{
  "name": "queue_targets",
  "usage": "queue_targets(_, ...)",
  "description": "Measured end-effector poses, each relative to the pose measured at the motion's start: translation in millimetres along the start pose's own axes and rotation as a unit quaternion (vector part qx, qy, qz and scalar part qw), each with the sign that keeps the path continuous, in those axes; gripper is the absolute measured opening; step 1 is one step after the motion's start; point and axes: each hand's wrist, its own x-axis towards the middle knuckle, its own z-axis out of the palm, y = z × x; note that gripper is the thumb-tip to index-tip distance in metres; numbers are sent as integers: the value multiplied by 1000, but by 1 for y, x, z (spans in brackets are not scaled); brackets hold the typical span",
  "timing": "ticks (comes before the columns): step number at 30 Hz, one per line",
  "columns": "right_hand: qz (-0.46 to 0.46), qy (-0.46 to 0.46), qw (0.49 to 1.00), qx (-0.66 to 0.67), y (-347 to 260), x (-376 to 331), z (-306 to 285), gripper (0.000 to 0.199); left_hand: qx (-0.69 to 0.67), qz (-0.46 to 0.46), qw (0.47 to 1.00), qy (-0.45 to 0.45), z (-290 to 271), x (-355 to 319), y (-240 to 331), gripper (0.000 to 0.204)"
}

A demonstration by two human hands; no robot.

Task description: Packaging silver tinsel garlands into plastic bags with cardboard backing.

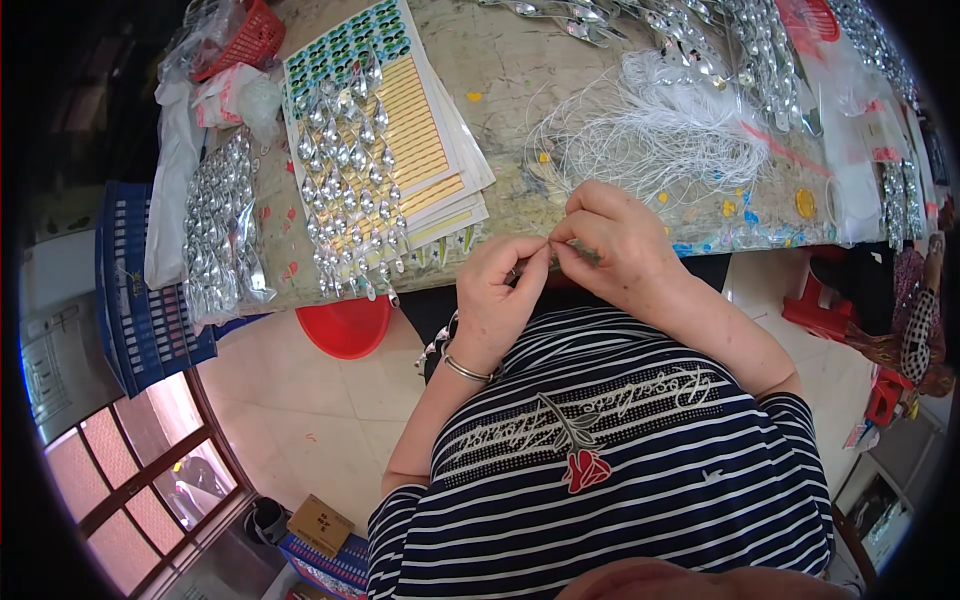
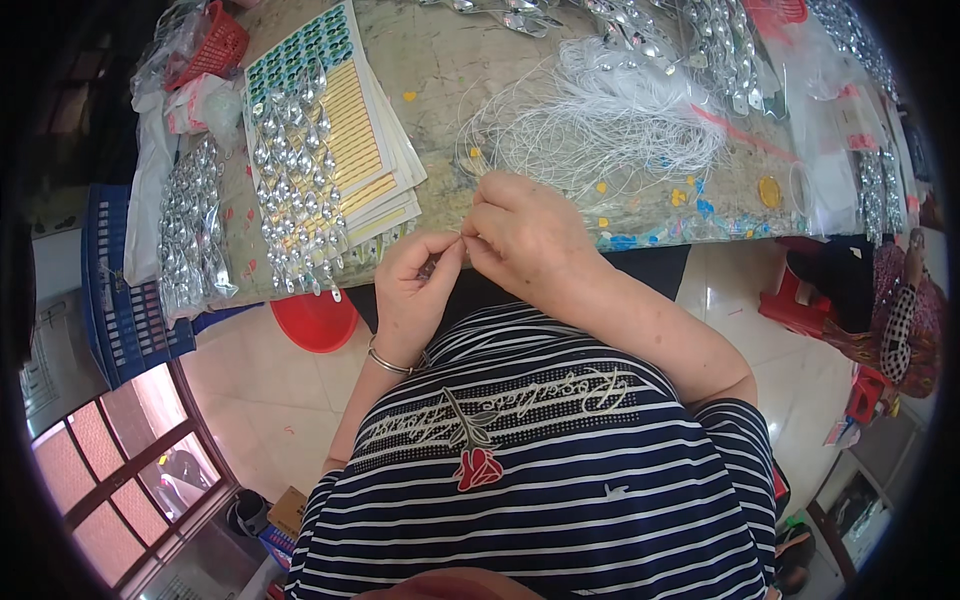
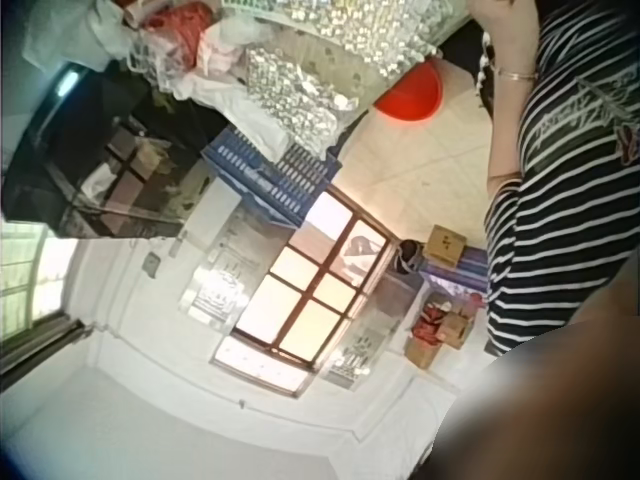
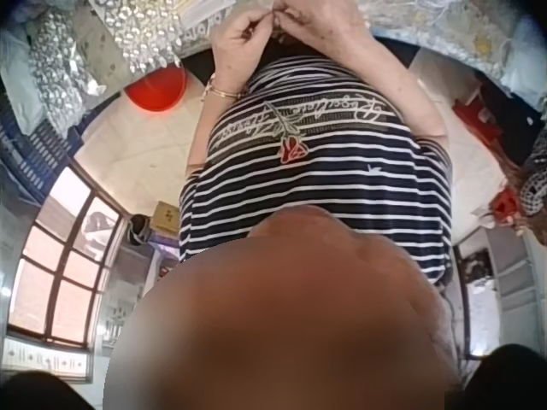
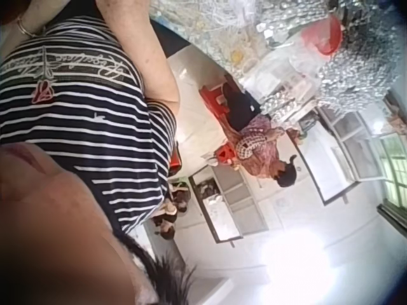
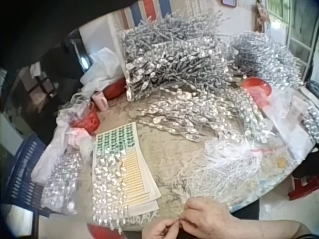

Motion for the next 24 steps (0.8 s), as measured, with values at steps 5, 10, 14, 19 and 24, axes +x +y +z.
queue_targets(5, 36, 1, 998, 50, 0, -2, 5, 12, -210, -140, 968, 9, 3, -2, 4, 9)
queue_targets(10, 207, -43, 933, 291, 7, -4, 8, 8, -296, -217, 930, 2, -6, -1, 4, 9)
queue_targets(14, 297, -72, 846, 438, 11, -8, 10, 7, -298, -226, 927, 0, -8, -1, 4, 9)
queue_targets(19, 323, -94, 833, 440, 8, -9, 7, 8, -266, -209, 941, 2, -7, -2, 1, 8)
queue_targets(24, 284, -111, 877, 373, 7, -11, 5, 9, -240, -163, 957, -3, -5, -3, 4, 8)
